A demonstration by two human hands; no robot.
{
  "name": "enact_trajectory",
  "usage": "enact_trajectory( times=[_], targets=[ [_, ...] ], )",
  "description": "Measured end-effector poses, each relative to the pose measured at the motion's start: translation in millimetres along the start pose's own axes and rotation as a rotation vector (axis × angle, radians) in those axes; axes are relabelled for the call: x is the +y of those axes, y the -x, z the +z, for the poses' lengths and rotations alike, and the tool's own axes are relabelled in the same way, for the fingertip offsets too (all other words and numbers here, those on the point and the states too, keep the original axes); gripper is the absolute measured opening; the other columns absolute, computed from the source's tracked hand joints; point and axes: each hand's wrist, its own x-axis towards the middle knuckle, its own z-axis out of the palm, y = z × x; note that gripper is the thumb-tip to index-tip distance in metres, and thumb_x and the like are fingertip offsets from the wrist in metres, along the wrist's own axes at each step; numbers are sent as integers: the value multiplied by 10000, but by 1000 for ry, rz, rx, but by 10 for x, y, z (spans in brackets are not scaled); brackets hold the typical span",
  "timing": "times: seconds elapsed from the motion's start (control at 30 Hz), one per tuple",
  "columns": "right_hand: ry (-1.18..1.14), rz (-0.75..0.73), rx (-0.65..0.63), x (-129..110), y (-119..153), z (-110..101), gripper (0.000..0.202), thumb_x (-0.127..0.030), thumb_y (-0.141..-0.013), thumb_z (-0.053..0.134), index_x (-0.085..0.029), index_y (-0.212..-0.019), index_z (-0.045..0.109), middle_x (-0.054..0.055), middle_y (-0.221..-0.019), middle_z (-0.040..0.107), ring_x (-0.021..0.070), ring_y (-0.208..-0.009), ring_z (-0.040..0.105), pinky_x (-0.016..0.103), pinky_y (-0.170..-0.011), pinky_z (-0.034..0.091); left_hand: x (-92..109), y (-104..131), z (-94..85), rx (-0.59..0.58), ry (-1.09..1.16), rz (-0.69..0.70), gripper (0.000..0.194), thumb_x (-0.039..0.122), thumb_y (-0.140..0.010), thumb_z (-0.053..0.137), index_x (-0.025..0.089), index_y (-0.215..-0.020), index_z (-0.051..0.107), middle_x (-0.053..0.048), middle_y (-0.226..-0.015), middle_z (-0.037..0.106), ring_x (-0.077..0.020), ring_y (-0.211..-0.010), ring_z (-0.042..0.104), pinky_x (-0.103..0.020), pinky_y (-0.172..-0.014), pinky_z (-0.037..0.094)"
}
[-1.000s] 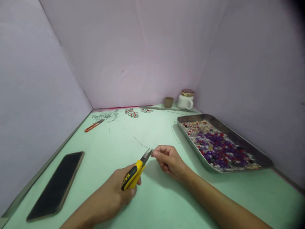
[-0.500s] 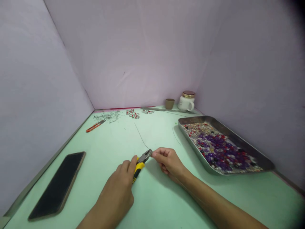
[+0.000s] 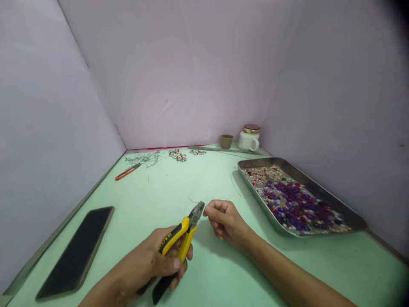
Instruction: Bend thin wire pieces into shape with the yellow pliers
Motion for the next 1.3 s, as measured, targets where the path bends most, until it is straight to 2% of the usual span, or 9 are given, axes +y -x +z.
enact_trajectory(
  times=[0.1, 0.2, 0.27, 0.43, 0.5, 0.63, 0.77, 0.9, 1.3],
  targets=[
    [6, 30, 36, 12, -10, 19, 258, -375, -666, 643, -137, -633, 550, -91, -362, 411, 18, -250, 283, 144, -246, 233, 43, -2, 22, 133, -238, -2, 142, 162, -647, 498, 173, -788, 484, 47, -599, 454, -92, -510, 401, -205, -495, 317],
    [31, 74, 94, 11, -15, 45, 260, -371, -636, 658, -138, -614, 544, -96, -354, 392, 15, -256, 263, 141, -244, 215, 77, 1, 77, 306, -541, 50, 217, 88, -675, 434, 195, -847, 512, 20, -733, 504, -138, -678, 467, -233, -647, 386],
    [53, 100, 111, 5, -14, 63, 264, -372, -619, 663, -139, -606, 540, -100, -349, 380, 13, -257, 254, 141, -242, 204, 32, -14, 97, 347, -678, 104, 351, 75, -709, 402, 211, -1014, 509, -21, -870, 544, -183, -832, 498, -270, -789, 380],
    [100, 119, 131, 9, -16, 84, 275, -382, -603, 663, -141, -606, 532, -106, -341, 367, 13, -255, 249, 143, -246, 200, -206, -80, 59, 500, -994, 3, 792, -51, -593, 379, 232, -1324, 263, -89, -1054, 503, -229, -927, 509, -285, -787, 382],
    [117, 109, 132, 23, -26, 71, 280, -390, -609, 659, -142, -611, 530, -108, -337, 365, 14, -255, 249, 144, -249, 200, -194, -74, 57, 487, -981, 13, 767, -46, -606, 380, 224, -1317, 277, -87, -1038, 505, -225, -926, 507, -283, -795, 378],
    [162, 68, 103, 46, -46, 24, 277, -395, -640, 646, -142, -629, 535, -103, -337, 381, 19, -257, 270, 148, -261, 215, 43, 11, 100, 346, -701, 62, 404, 75, -714, 411, 199, -1094, 464, -31, -895, 536, -189, -865, 496, -259, -805, 373],
    [212, -36, 90, 25, -28, 18, 262, -381, -682, 623, -134, -644, 546, -92, -341, 399, 25, -278, 307, 149, -291, 258, 139, 56, 87, 277, -516, -25, 176, 76, -666, 419, 194, -788, 465, 58, -671, 428, -102, -598, 392, -188, -560, 342],
    [174, -31, 119, 3, -5, 48, 261, -386, -681, 625, -136, -694, 553, -104, -339, 376, 23, -271, 277, 144, -273, 245, 63, 23, 31, 240, -452, -22, 184, 70, -650, 415, 199, -776, 451, 79, -620, 386, -78, -527, 308, -178, -470, 269],
    [10, 53, 113, -19, 8, 85, 278, -376, -627, 671, -145, -661, 520, -113, -338, 351, 12, -270, 226, 130, -249, 186, 167, 26, 67, 237, -539, -50, 172, 109, -678, 436, 183, -827, 483, 31, -750, 492, -123, -676, 422, -224, -620, 348]
  ],
)
